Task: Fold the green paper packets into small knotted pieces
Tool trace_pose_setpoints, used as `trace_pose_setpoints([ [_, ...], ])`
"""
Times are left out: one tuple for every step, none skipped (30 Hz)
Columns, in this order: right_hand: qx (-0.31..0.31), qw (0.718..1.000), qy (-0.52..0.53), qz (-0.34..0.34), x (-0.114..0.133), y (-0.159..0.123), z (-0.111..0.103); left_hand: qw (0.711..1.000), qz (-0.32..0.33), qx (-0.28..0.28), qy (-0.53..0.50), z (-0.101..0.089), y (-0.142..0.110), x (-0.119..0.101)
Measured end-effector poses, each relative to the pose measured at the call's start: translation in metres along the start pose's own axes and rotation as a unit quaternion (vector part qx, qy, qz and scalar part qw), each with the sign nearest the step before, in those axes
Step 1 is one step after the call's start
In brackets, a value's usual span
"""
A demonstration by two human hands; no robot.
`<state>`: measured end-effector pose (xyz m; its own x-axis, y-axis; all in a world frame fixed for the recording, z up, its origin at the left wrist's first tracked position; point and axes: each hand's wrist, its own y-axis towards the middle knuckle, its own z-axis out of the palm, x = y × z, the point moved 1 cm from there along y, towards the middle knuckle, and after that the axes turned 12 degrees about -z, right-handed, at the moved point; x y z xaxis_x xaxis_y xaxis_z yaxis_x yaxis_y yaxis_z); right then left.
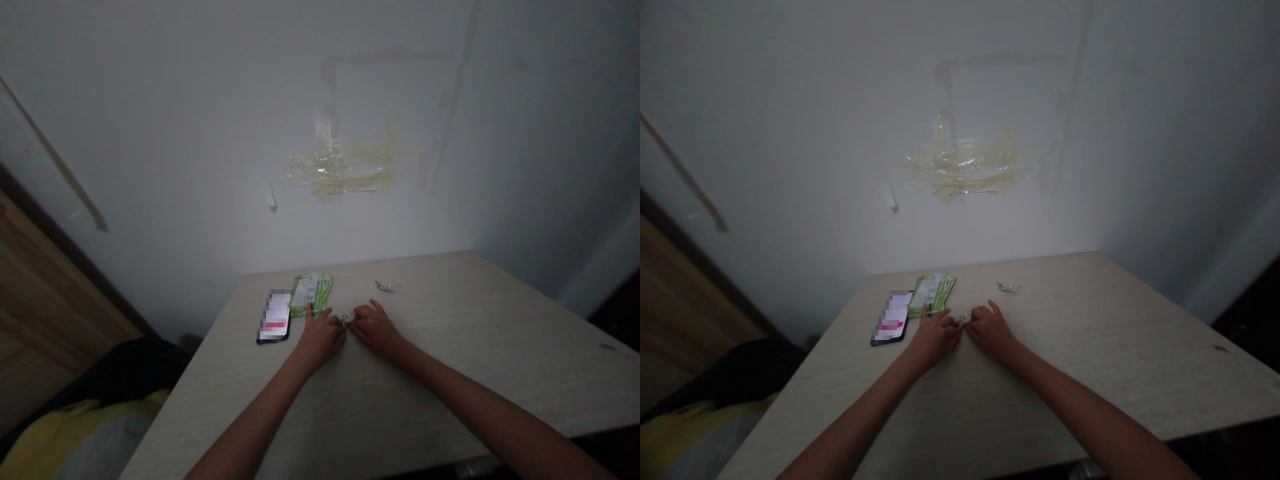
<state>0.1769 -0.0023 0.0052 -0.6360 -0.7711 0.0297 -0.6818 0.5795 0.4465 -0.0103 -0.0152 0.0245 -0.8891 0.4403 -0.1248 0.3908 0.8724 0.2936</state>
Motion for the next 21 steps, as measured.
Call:
trace_pose_setpoints([
  [-0.002,1.000,0.001,-0.001,0.000,0.000,0.000,1.000,0.001,-0.001,-0.001,0.000,0.000,0.000],
  [-0.004,1.000,0.001,-0.002,0.001,0.000,-0.001,1.000,0.001,-0.001,-0.002,0.000,0.000,0.000],
  [-0.006,1.000,0.001,-0.002,0.001,-0.001,-0.001,1.000,0.001,-0.001,-0.004,0.000,0.000,0.000],
  [-0.007,1.000,0.000,-0.002,0.001,-0.001,-0.001,1.000,0.002,-0.002,-0.006,0.000,0.000,0.000],
  [-0.008,1.000,0.001,-0.002,0.001,-0.001,-0.001,1.000,0.003,-0.003,-0.008,0.000,0.000,0.001],
  [-0.008,1.000,0.001,-0.001,0.001,-0.001,0.000,1.000,0.003,-0.004,-0.010,0.001,-0.001,0.001],
  [-0.007,1.000,0.001,-0.001,0.001,-0.001,0.000,1.000,0.003,-0.006,-0.013,0.001,-0.001,0.001],
  [-0.007,1.000,0.002,-0.001,0.000,-0.001,0.001,1.000,0.003,-0.007,-0.015,0.002,-0.001,0.002],
  [-0.006,1.000,0.004,-0.001,0.000,-0.001,0.001,1.000,0.003,-0.007,-0.017,0.002,0.000,0.002],
  [-0.006,1.000,0.006,0.000,0.000,-0.001,0.002,1.000,0.002,-0.005,-0.020,0.003,0.000,0.003],
  [-0.005,1.000,0.009,0.000,-0.001,-0.001,0.003,1.000,0.001,-0.004,-0.024,0.003,0.000,0.003],
  [-0.003,1.000,0.013,0.000,-0.001,-0.002,0.003,1.000,-0.001,-0.001,-0.029,0.004,0.000,0.004],
  [0.000,1.000,0.019,0.001,-0.002,-0.002,0.004,0.999,-0.003,0.004,-0.034,0.004,0.000,0.004],
  [0.002,1.000,0.028,0.003,-0.003,-0.002,0.004,0.999,-0.005,0.009,-0.039,0.004,0.001,0.004],
  [0.003,0.999,0.039,0.005,-0.005,-0.002,0.005,0.999,-0.007,0.013,-0.046,0.004,0.001,0.005],
  [0.002,0.999,0.053,0.008,-0.006,-0.003,0.006,0.998,-0.011,0.015,-0.052,0.004,0.002,0.005],
  [-0.002,0.998,0.068,0.013,-0.008,-0.003,0.006,0.998,-0.016,0.016,-0.059,0.003,0.002,0.005],
  [-0.010,0.996,0.084,0.019,-0.010,-0.003,0.007,0.997,-0.020,0.015,-0.066,0.003,0.002,0.005],
  [-0.020,0.995,0.099,0.026,-0.013,-0.002,0.007,0.997,-0.025,0.013,-0.073,0.003,0.003,0.006],
  [-0.032,0.993,0.113,0.032,-0.015,-0.002,0.007,0.996,-0.027,0.012,-0.080,0.003,0.003,0.006],
  [-0.043,0.990,0.128,0.035,-0.017,-0.002,0.007,0.996,-0.029,0.012,-0.085,0.004,0.004,0.006],
])
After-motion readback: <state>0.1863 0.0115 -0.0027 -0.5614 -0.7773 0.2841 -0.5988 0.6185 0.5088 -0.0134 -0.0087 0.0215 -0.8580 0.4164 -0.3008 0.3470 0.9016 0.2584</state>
